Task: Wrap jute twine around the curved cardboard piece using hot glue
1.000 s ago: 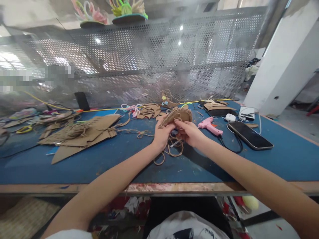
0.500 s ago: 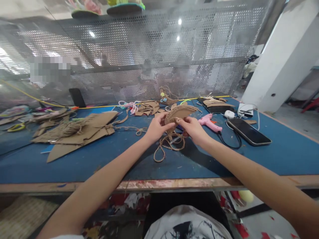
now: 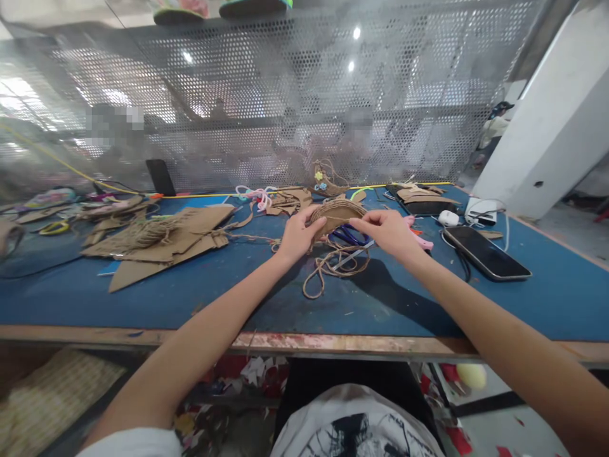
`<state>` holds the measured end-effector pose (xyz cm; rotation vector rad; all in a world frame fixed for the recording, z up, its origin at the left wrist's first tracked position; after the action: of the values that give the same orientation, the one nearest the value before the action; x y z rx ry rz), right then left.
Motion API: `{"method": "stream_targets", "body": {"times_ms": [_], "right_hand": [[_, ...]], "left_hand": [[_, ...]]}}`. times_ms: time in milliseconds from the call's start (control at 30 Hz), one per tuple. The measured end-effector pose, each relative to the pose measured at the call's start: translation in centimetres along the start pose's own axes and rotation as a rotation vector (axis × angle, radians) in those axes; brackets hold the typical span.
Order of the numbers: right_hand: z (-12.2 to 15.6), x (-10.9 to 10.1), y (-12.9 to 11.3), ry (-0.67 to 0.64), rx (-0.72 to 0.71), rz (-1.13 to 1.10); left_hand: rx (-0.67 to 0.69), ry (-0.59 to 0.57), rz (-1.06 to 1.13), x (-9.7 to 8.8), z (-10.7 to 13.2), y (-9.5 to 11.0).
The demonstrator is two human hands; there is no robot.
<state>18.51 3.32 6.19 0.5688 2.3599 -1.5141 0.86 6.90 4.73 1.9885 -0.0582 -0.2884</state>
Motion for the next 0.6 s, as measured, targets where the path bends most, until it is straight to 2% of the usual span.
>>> {"method": "stream_targets", "body": {"times_ms": [133, 233, 333, 433, 600], "right_hand": [[-0.6, -2.3, -0.3, 0.210, -0.151, 0.054], [-0.5, -3.0, -0.5, 0.326, -0.276, 0.091], [-0.3, -2.7, -0.3, 0.323, -0.288, 0.043], [0.0, -2.0, 0.1, 0.287, -0.209, -0.030], [0.8, -1.6, -0.1, 0.328, -0.192, -0.139]], "left_hand": [[-0.030, -0.069, -0.047, 0.9, 0.3, 0.2], [-0.056, -0.123, -0.054, 1.6, 0.6, 0.2], [-0.046, -0.146, -0.080, 1.9, 0.6, 0.1], [0.023, -0.106, -0.160, 1.5, 0.6, 0.5], [0.078, -0.040, -0.273, 1.4, 1.2, 1.1]]}}
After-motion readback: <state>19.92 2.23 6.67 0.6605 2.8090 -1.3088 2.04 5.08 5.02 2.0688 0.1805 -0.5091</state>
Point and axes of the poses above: each hand's wrist, its own z-axis away from the middle knuckle, its own x-axis out of the palm, y = z × x, the point moved 9 cm from there along -z, towards the middle knuckle
